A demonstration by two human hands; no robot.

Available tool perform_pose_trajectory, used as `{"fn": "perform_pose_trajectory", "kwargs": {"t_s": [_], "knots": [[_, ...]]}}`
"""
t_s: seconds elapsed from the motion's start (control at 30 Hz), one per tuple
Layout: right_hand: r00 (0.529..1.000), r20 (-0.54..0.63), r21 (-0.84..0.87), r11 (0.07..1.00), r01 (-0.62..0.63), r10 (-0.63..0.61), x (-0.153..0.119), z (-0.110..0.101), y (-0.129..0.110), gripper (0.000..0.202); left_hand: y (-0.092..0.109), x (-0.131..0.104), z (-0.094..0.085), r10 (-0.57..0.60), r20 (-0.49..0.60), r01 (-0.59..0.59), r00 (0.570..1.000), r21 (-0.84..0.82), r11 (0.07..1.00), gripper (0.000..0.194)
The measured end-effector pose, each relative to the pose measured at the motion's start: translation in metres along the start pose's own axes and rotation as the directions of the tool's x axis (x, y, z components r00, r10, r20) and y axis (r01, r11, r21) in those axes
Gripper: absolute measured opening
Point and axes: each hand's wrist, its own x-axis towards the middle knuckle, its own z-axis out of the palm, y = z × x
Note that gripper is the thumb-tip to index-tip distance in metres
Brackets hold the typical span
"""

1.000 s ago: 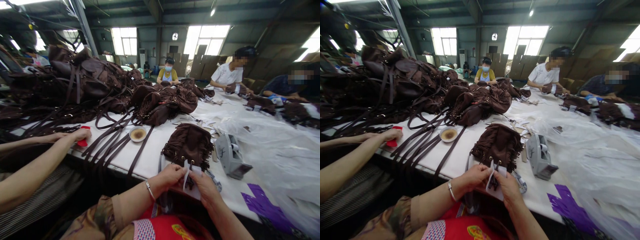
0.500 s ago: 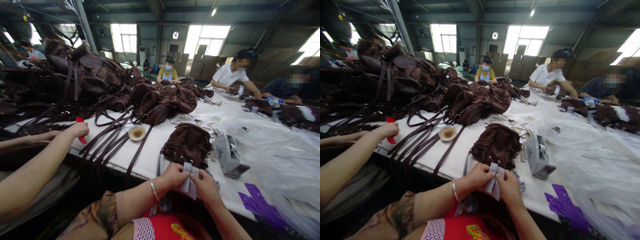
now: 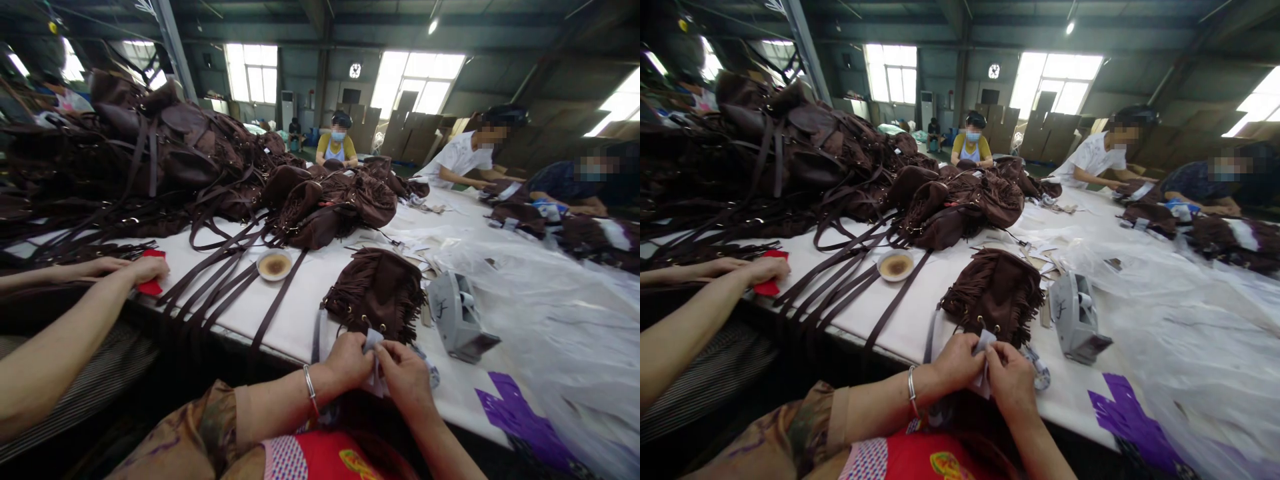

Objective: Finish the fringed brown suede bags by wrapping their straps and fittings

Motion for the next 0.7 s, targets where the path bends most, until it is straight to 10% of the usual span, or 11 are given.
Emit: {"fn": "perform_pose_trajectory", "kwargs": {"t_s": [0.3,0.57,0.7], "knots": [[0.973,0.232,0.280,0.958,-0.067,0.000,-0.008,-0.012,-0.014,0.035,0.005,-0.007,-0.013,0.096,0.146,-0.048,0.985,-0.306,0.951,0.027],[0.906,0.418,0.250,0.951,-0.182,0.063,-0.008,-0.016,-0.026,0.050,0.008,-0.008,-0.013,0.046,0.046,-0.042,0.998,-0.085,0.995,0.032],[0.973,0.217,0.141,0.989,0.044,-0.074,-0.004,-0.038,-0.021,0.040,0.003,-0.003,-0.005,-0.090,0.135,0.132,0.987,-0.349,0.928,0.035]]}}
